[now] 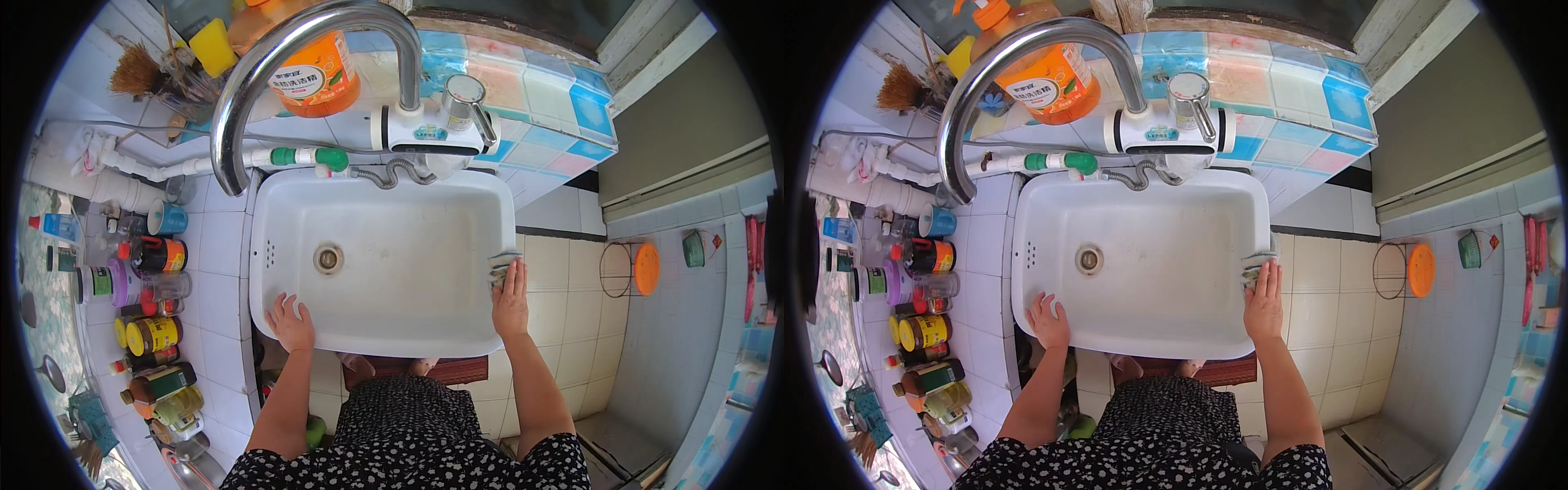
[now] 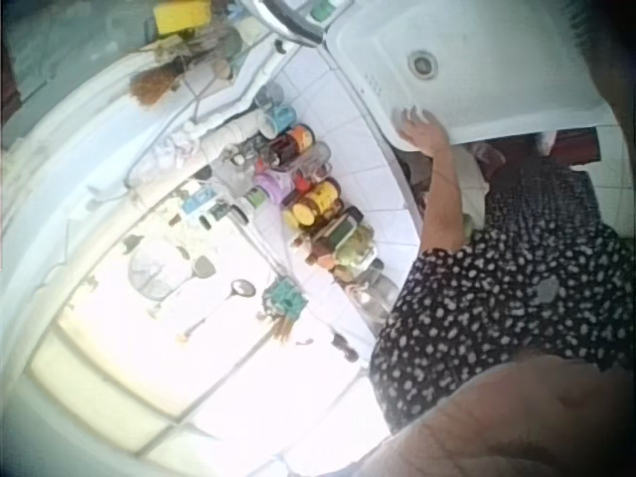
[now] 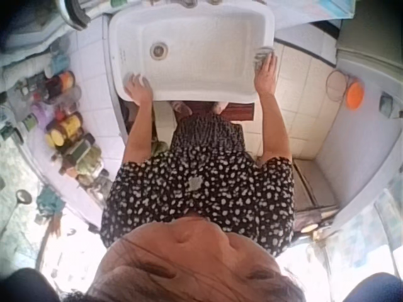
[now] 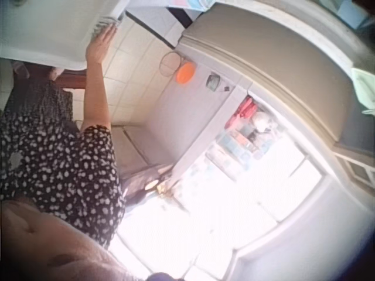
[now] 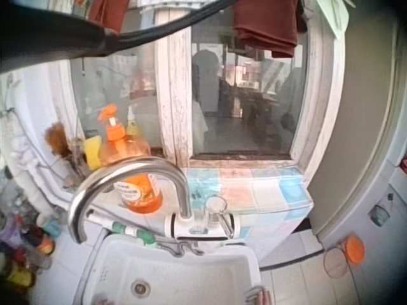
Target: The person washes a knife and a cloth at the sink, then wipes the countertop and sink area. They also wipe the exterior of the refrigerator and handle a plate of sliced fruit.
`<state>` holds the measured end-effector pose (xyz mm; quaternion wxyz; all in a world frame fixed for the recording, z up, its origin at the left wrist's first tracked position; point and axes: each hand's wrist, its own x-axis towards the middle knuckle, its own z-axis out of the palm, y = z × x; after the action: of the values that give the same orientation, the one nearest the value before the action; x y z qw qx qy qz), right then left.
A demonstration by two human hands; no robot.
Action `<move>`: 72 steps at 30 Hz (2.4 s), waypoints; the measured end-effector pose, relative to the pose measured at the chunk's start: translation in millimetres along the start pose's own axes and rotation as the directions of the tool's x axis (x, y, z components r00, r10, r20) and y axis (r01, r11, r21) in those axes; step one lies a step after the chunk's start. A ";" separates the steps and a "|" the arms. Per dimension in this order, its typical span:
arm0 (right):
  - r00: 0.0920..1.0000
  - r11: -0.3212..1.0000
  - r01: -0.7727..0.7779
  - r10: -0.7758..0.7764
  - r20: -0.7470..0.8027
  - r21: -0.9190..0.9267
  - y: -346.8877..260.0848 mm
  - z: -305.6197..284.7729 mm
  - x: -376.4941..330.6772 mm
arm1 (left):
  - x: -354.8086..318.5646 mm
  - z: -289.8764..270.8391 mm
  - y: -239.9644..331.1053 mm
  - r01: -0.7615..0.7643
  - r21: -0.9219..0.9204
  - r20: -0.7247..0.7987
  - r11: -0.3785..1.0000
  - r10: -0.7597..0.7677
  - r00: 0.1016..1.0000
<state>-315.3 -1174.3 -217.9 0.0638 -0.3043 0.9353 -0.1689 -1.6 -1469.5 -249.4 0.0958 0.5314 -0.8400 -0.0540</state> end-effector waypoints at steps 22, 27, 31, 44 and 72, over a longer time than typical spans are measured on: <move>0.951 0.939 0.310 -0.305 -0.053 0.151 -95.5 64.0 163.7 | 9.1 -14.0 1.9 -0.058 -0.087 -0.047 0.995 0.054 0.997; 0.850 0.411 -0.526 0.271 0.451 0.745 -128.7 83.0 98.6 | 7.0 -18.6 -1.4 -0.031 -0.117 -0.013 0.993 0.030 0.999; 0.675 -0.040 -0.735 0.053 0.736 0.677 -219.4 95.7 79.9 | 8.9 -19.9 -4.2 -0.026 -0.129 0.014 0.991 0.028 1.000; 0.917 0.654 -0.192 0.385 -0.104 0.732 -431.7 200.2 185.6 | 16.6 -21.1 -17.3 -0.053 -0.277 0.085 0.959 0.080 0.993; 0.765 -0.077 -0.583 -0.389 0.514 0.809 -280.1 -63.3 6.6 | 34.7 -104.6 80.6 0.791 -0.478 0.691 -0.381 0.393 0.607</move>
<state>-181.3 -1372.9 -59.5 0.5850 -0.1134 0.4342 -0.6756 -64.3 -1465.1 -128.2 0.1366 0.3255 -0.2120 -0.9113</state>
